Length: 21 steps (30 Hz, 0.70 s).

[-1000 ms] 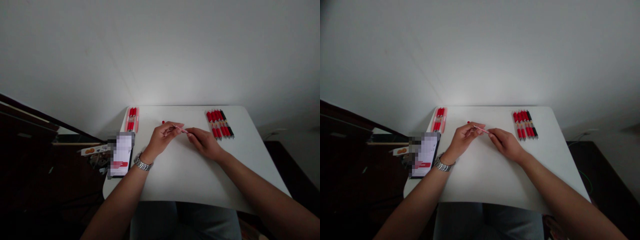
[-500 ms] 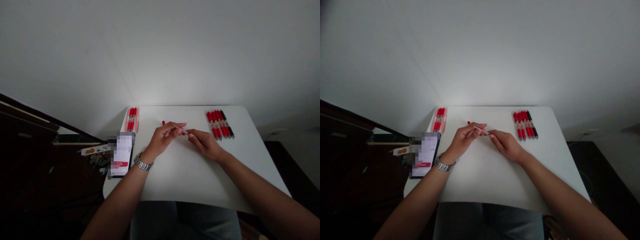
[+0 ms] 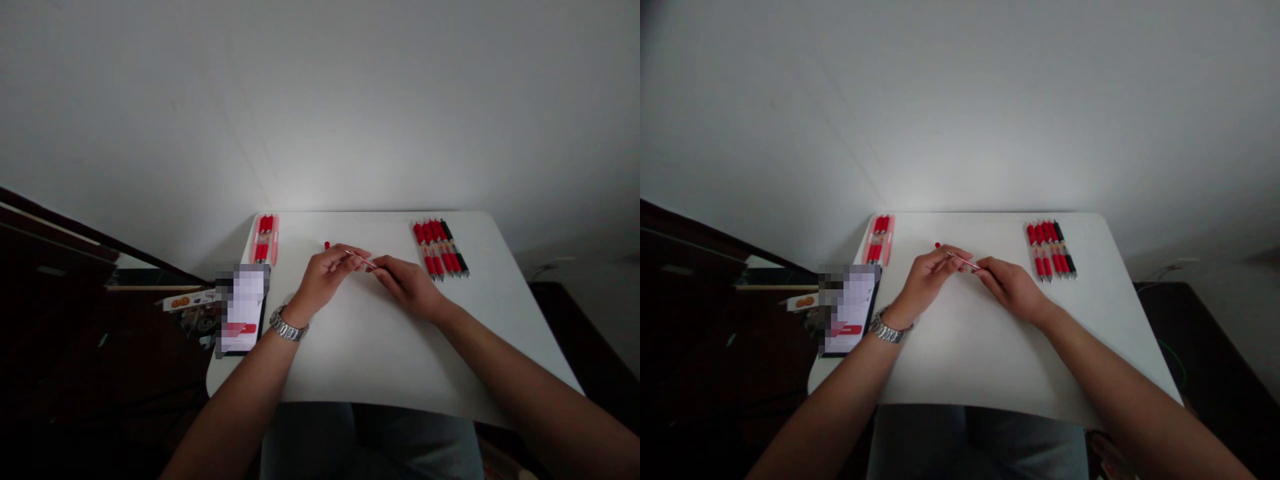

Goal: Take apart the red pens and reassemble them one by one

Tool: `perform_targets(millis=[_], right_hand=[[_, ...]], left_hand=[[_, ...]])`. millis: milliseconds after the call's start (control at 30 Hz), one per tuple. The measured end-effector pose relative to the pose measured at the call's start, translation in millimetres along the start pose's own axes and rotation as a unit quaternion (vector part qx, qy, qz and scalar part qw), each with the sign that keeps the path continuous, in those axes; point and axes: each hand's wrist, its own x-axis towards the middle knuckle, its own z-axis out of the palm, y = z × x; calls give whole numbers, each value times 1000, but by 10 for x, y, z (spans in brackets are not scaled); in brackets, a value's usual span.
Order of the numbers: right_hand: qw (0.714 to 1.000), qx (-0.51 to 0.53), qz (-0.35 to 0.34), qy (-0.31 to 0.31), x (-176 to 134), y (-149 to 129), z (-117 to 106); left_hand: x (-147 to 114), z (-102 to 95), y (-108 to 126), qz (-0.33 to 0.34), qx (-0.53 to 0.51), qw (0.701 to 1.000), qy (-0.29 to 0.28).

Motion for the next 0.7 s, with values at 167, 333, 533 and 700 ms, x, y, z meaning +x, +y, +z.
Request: perform_targets(millis=[167, 333, 533, 700], right_hand=[[999, -21, 17, 28, -19, 39, 29], [997, -30, 47, 46, -44, 48, 46], [999, -7, 20, 42, -10, 0, 3], [998, -18, -10, 54, 7, 11, 2]], left_hand=[[-10, 24, -3, -25, -37, 999, 11], [-14, 34, 4, -41, -64, 997, 15], [-6, 42, -20, -48, -115, 992, 15], [-11, 43, -48, -64, -141, 988, 17]])
